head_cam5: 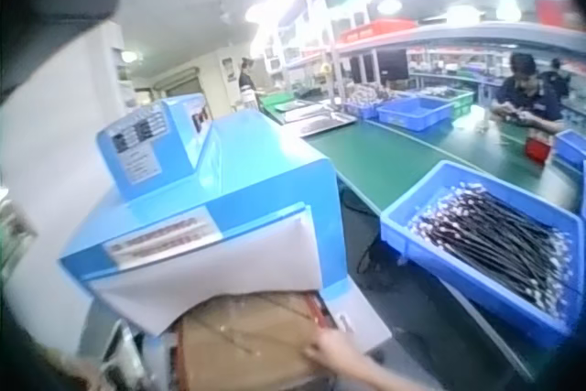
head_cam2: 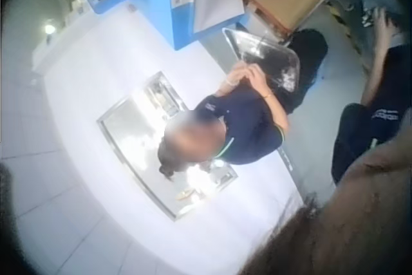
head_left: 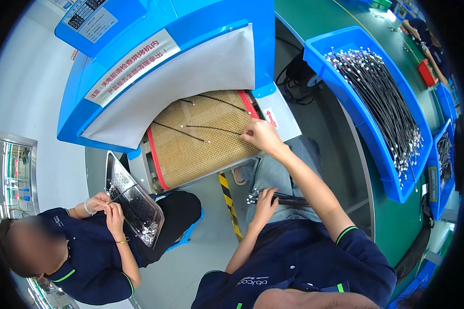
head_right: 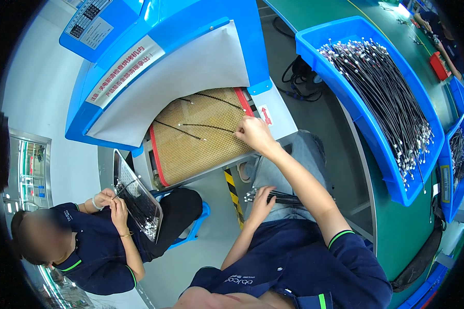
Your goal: The person sits at a workstation and repeatedly picks up black cables from a blue bin. They insert the ends of the cables into a machine with a mesh surface, then remove them and place them back into the bin. A coworker is visible to the left performing a similar task.
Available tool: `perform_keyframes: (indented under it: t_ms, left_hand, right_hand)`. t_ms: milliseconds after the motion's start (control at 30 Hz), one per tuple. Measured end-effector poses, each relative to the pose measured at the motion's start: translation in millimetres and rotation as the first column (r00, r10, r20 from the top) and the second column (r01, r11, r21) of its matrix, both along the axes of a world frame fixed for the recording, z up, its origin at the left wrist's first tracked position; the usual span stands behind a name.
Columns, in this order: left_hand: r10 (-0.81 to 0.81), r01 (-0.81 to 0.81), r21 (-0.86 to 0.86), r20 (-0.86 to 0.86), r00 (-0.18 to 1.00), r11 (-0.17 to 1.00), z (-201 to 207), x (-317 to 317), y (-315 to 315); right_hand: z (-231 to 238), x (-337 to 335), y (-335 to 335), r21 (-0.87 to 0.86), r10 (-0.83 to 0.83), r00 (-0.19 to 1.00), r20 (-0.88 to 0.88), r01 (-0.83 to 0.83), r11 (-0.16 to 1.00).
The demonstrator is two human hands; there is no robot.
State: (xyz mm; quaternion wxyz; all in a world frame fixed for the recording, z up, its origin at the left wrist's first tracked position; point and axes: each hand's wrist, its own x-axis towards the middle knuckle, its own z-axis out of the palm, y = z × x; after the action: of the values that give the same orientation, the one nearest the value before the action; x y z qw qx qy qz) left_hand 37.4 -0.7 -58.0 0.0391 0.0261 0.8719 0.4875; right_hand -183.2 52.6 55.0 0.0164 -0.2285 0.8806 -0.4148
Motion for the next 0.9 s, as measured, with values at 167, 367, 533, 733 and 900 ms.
perform_keyframes:
  t_ms: [167, 367, 533, 733, 900]
  left_hand:
    - [-0.037, 0.034, -0.063, -0.046, 0.998, 0.997, -6, 1, 4]
    - [-0.051, 0.049, -0.063, -0.024, 0.998, 0.997, -6, 2, 3]
    - [-0.056, 0.054, -0.071, -0.031, 0.998, 0.996, -6, 1, 4]
    - [-0.036, 0.036, -0.003, -0.021, 0.999, 0.999, 0, -3, 1]
    - [0.041, -0.041, 0.061, 0.004, 0.999, 0.997, 18, -8, -9]
  right_hand:
    - [-12, -19, -21, 0.023, -0.041, 0.999, -0.028, 0.041, 0.999]
    - [-15, -23, -28, 0.054, -0.054, 0.998, 0.018, 0.053, 0.997]
    - [-24, -23, -25, 0.091, -0.078, 0.996, 0.032, 0.074, 0.993]
    - [-12, -8, -6, -0.055, -0.087, 0.996, 0.025, 0.088, 0.995]
    - [7, 50, 57, -0.098, -0.060, 0.988, 0.145, 0.075, 0.992]
